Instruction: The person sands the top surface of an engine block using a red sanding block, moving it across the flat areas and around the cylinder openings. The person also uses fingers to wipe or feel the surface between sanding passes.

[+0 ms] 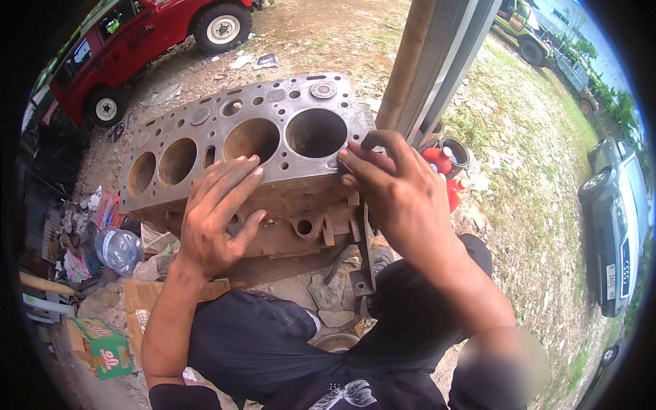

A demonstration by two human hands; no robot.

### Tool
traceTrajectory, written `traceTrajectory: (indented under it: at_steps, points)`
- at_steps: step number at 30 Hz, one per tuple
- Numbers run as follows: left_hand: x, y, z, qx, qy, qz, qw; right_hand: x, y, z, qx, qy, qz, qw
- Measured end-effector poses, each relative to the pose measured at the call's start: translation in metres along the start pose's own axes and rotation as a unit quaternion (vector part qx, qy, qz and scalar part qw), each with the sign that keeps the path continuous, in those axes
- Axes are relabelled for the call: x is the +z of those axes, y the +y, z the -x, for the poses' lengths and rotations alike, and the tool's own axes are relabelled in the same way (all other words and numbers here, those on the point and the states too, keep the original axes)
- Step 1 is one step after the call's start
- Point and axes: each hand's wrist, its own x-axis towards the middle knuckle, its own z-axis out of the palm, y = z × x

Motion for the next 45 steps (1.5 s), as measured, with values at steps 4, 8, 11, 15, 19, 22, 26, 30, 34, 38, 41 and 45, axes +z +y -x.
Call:
traceTrajectory:
  at_steps: [4, 8, 11, 15, 19, 22, 26, 30, 34, 38, 41, 45]
  points:
    - [-0.004, 0.007, 0.0, -0.007, -0.013, 0.001, 1.0, -0.002, -0.003, -0.013, -0.02, -0.01, -0.022, 1.0]
    - [-0.006, 0.003, 0.002, -0.007, -0.016, 0.007, 1.0, 0.008, -0.003, 0.004, -0.028, 0.006, -0.031, 0.999]
    - [-0.006, 0.007, 0.0, 0.0, -0.021, 0.012, 1.0, 0.003, -0.001, -0.004, -0.01, -0.007, -0.029, 1.0]
    - [-0.006, 0.005, 0.006, -0.009, -0.02, 0.014, 1.0, -0.002, -0.011, 0.007, -0.02, -0.012, 0.021, 1.0]
    - [-0.006, 0.003, 0.002, -0.001, -0.016, 0.02, 1.0, 0.002, 0.005, -0.01, -0.023, -0.007, 0.026, 0.999]
    - [-0.005, 0.004, 0.004, -0.012, -0.005, 0.014, 1.0, 0.007, -0.005, -0.006, -0.036, 0.017, 0.049, 0.998]
    - [-0.002, 0.007, -0.001, 0.002, 0.0, 0.013, 1.0, 0.004, -0.01, 0.003, -0.012, 0.02, 0.019, 1.0]
    - [-0.002, 0.01, 0.004, -0.023, -0.01, 0.013, 1.0, 0.014, -0.017, 0.006, -0.009, 0.023, 0.054, 0.998]
    - [-0.006, 0.008, 0.003, -0.007, -0.022, -0.006, 1.0, 0.002, -0.006, -0.013, 0.007, -0.022, 0.05, 0.998]
    - [-0.01, 0.006, 0.007, -0.015, -0.024, 0.012, 1.0, 0.0, -0.02, 0.002, -0.014, -0.034, 0.025, 0.999]
    - [-0.012, 0.008, 0.004, -0.009, -0.025, 0.01, 1.0, -0.007, -0.009, 0.001, -0.023, -0.017, 0.025, 0.999]
    - [-0.01, 0.005, 0.007, -0.014, -0.028, 0.023, 0.999, 0.0, -0.011, -0.007, -0.027, -0.035, 0.036, 0.998]
